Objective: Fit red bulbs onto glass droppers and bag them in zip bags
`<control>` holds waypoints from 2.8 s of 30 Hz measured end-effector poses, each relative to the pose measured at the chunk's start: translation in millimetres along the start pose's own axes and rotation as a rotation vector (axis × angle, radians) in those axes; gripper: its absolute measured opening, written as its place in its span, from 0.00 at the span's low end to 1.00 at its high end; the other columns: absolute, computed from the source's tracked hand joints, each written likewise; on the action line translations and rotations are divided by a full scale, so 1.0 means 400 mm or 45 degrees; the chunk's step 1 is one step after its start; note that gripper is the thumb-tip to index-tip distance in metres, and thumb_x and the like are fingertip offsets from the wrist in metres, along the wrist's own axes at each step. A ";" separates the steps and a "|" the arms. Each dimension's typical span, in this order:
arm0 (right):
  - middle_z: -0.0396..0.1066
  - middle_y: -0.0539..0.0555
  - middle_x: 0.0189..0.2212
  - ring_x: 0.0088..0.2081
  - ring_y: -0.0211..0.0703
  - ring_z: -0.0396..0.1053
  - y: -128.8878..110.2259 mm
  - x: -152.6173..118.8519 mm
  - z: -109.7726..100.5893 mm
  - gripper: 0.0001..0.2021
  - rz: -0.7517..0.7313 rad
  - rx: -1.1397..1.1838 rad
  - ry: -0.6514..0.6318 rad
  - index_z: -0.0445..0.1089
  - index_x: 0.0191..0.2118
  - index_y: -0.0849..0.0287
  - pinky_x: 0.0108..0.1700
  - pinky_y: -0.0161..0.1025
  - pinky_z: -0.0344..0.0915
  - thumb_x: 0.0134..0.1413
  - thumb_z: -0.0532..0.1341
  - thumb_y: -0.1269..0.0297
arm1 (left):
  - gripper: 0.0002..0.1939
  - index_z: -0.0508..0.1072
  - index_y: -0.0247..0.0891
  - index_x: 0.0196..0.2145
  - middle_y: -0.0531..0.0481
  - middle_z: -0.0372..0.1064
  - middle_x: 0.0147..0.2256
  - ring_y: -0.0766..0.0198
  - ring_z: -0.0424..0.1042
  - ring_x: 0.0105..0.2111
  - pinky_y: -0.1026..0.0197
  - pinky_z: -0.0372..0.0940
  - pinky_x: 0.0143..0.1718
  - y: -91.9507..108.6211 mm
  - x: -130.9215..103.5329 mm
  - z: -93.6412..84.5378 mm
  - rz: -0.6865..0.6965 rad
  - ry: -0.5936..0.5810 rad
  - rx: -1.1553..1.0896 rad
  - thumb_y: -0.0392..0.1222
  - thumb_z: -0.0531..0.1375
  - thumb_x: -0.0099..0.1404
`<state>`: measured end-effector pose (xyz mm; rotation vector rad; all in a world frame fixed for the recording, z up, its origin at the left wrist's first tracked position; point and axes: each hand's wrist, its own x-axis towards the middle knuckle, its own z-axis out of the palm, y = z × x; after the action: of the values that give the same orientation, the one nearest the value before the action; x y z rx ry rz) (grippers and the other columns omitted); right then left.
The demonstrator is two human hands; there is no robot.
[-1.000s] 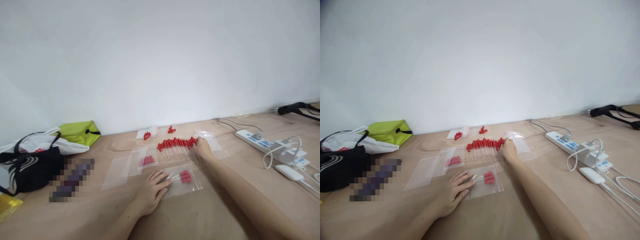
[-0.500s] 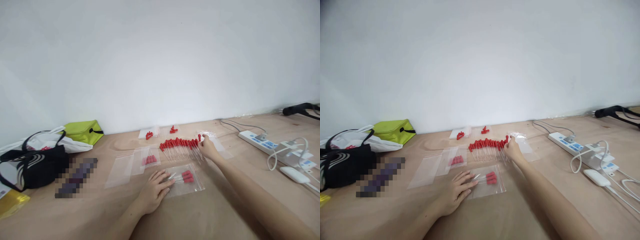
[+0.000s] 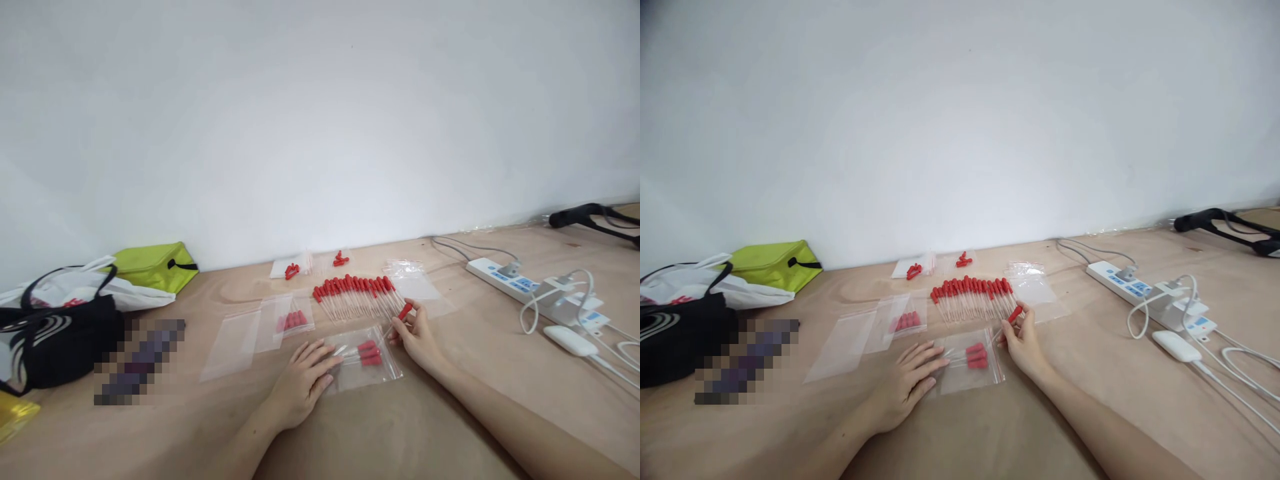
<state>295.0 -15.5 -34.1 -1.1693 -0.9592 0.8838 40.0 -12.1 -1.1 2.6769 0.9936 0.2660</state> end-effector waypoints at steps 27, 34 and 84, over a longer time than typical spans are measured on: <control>0.71 0.53 0.32 0.36 0.43 0.67 0.010 -0.025 -0.024 0.18 -0.177 -0.514 -0.519 0.66 0.46 0.58 0.43 0.44 0.61 0.49 0.55 0.59 | 0.21 0.54 0.42 0.56 0.49 0.57 0.55 0.58 0.52 0.56 0.47 0.48 0.57 0.001 -0.003 0.003 -0.028 0.033 -0.022 0.40 0.48 0.65; 0.70 0.53 0.29 0.31 0.42 0.66 -0.014 0.012 -0.041 0.16 -0.214 -0.776 -0.321 0.68 0.41 0.60 0.35 0.38 0.63 0.50 0.51 0.59 | 0.18 0.62 0.52 0.52 0.53 0.58 0.54 0.57 0.52 0.56 0.45 0.51 0.55 0.000 -0.003 0.002 0.034 0.041 0.009 0.39 0.48 0.66; 0.65 0.45 0.23 0.22 0.37 0.66 0.010 -0.008 -0.014 0.25 0.107 0.170 -0.074 0.52 0.41 0.53 0.27 0.39 0.66 0.41 0.60 0.46 | 0.04 0.64 0.39 0.36 0.46 0.61 0.50 0.58 0.57 0.53 0.51 0.53 0.53 0.014 -0.008 -0.004 -0.047 0.154 -0.196 0.37 0.52 0.62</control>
<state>299.0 -19.7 -39.1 -1.0806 -0.8894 1.0384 40.6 -18.2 2.0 2.5262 1.0118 0.4815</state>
